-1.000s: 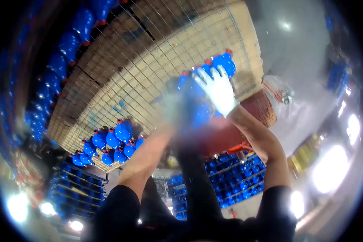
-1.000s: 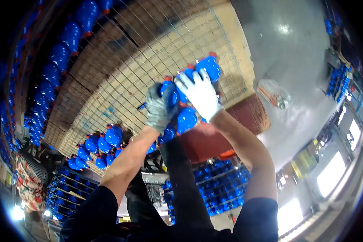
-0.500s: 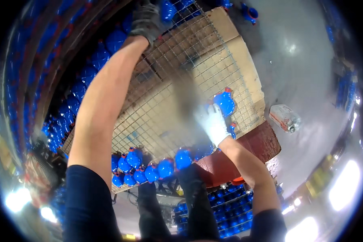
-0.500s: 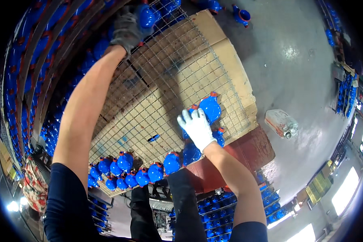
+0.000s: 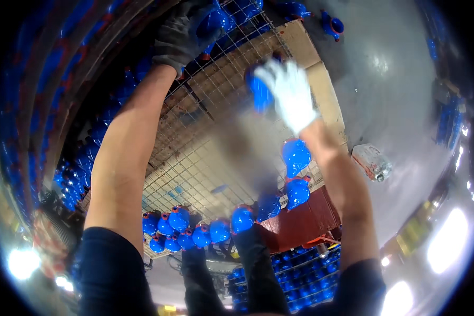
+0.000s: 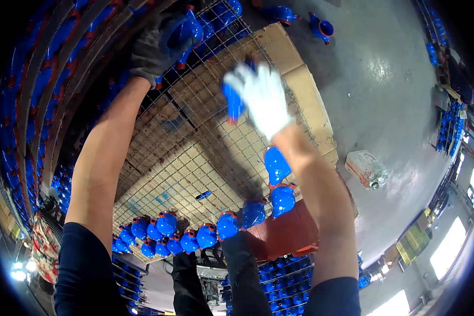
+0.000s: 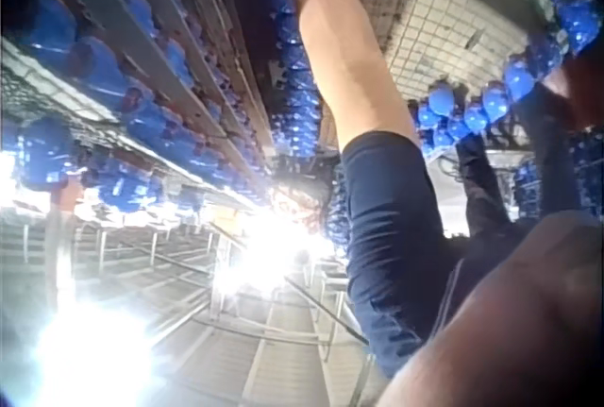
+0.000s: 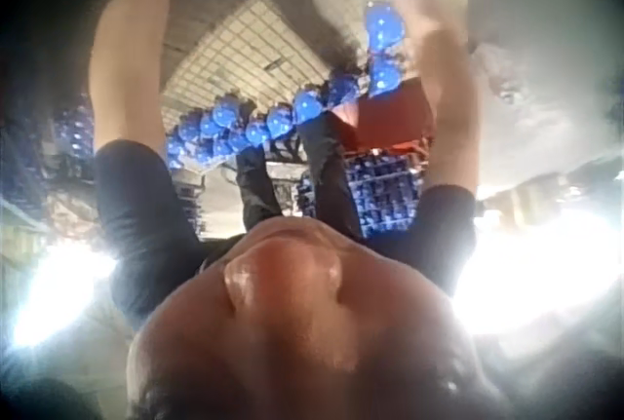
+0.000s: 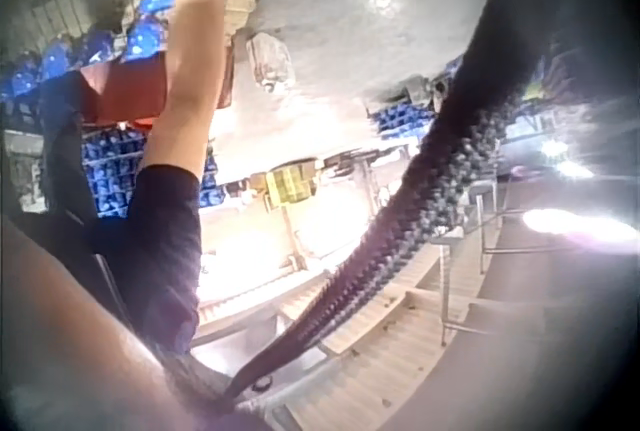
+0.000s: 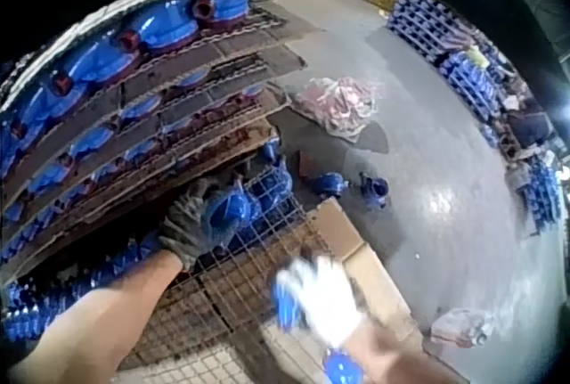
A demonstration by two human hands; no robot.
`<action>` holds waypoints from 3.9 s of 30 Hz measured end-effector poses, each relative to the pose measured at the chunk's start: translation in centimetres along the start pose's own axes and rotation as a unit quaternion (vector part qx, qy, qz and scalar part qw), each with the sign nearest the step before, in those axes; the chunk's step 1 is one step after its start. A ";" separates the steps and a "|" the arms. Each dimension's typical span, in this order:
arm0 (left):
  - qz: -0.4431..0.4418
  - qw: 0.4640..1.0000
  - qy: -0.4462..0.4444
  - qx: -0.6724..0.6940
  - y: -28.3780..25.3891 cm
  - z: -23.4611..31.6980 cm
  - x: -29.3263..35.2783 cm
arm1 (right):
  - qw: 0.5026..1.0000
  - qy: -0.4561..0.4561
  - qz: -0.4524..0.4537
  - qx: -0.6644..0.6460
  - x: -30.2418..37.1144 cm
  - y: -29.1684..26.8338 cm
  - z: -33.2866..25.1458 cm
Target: The person paints small blue parts with a red coating using a brush, then places the painted parts onto a large wire rack on the floor.
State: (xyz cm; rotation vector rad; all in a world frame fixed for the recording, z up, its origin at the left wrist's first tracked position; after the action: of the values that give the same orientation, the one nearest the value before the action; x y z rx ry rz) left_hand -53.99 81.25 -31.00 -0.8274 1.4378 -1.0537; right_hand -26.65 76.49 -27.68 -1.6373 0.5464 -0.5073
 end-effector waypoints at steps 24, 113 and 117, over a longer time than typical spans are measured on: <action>0.066 0.927 -0.231 0.286 -10.0 15.6 19.1 | 0.967 0.033 -0.206 -0.144 20.7 -0.2 -3.0; -0.242 0.885 -0.286 -0.277 -28.7 -24.8 71.3 | 0.952 -0.078 -0.034 -0.294 -5.5 7.6 -71.6; -0.035 0.914 -0.400 0.066 -34.3 -12.1 75.6 | 0.942 -0.089 -0.004 -0.323 5.0 6.0 -62.2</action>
State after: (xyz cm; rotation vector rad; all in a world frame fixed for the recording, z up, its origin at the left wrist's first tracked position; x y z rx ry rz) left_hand -78.75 1.24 -26.65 -1.0528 0.6372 -0.7134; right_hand -61.06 24.14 -25.48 -2.2842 0.6066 -0.1799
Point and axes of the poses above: each hand's wrist, its own x-axis away from the middle knuckle, its own y-axis out of the palm, z = x × y, the point moved 4 cm from there along -x, towards the middle knuckle, and after that the axes turned 12 degrees about -x, right-handed, at the moved point
